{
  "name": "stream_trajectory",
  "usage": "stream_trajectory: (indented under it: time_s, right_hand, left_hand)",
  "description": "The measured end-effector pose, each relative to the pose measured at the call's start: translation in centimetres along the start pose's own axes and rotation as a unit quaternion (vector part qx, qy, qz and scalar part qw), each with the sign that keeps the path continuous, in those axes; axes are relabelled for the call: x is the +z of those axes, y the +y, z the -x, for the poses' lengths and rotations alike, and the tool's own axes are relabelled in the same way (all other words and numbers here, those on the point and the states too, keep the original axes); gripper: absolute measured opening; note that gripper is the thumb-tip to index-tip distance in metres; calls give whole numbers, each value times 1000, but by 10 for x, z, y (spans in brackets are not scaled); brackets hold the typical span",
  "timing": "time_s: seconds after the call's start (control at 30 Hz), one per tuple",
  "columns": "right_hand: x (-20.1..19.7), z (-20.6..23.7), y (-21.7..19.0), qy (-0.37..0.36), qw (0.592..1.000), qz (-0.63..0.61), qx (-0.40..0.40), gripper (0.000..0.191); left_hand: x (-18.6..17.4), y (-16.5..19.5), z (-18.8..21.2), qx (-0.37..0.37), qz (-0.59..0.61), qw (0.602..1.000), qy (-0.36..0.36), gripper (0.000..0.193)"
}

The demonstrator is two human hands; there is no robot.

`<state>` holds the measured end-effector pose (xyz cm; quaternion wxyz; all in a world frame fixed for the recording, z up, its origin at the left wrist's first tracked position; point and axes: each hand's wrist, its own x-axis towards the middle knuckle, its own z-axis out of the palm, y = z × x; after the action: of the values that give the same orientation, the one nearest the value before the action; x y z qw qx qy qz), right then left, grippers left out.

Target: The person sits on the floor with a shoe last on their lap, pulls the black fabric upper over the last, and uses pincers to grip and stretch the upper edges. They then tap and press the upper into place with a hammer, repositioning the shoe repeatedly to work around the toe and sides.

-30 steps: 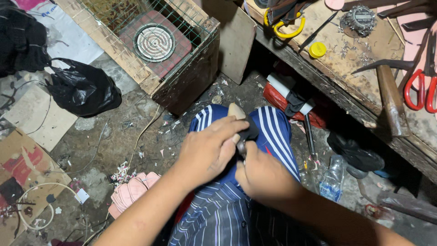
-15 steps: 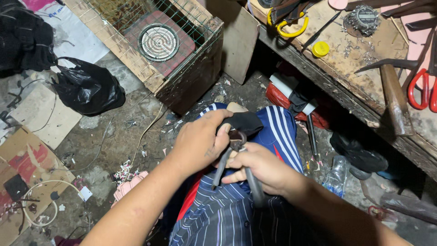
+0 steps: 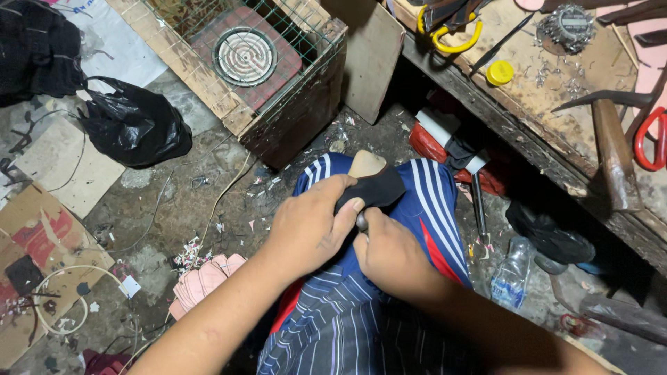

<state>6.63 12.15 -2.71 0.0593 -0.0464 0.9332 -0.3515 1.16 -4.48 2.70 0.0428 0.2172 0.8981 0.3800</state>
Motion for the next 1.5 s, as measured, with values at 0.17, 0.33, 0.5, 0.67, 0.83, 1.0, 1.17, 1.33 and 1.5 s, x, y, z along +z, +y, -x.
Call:
stream_trajectory:
  time_s: [0.17,0.33,0.5,0.67,0.83,1.0,1.17,1.33,1.5]
  right_hand:
    - [-5,-3,6,-112,991,-66,32,25]
    - [-10,-7,2,-247,810,-502,177,39]
    - [-18,-19,5,-255,751,-554,251,29]
    - [-43,-18,3,-290,683,-617,260,31]
    - [-42,0,2,-270,691,-596,309,26]
    - [-14,8,9,-168,930,-309,102,32]
    - [-19,-9,9,-259,765,-531,258,46]
    - [-45,-15,8,-318,606,-697,214,40]
    - [-32,-11,11,-274,803,-453,274,38]
  left_hand:
    - [-6,-9,-7,-2,16,1000,-13,27]
    - [-9,-17,-16,-29,20,999,-17,27]
    - [-7,-17,-12,-41,22,998,-39,28]
    - [-5,-15,-6,19,-7,1000,-10,30]
    - [-7,-20,-5,32,5,999,-35,32]
    - [-10,-28,-14,-16,6,999,-39,29]
    - [-9,-30,-14,10,23,999,-43,29]
    - [-6,-28,-8,52,19,998,-20,32]
    - [-7,-30,-8,-6,10,999,-39,30]
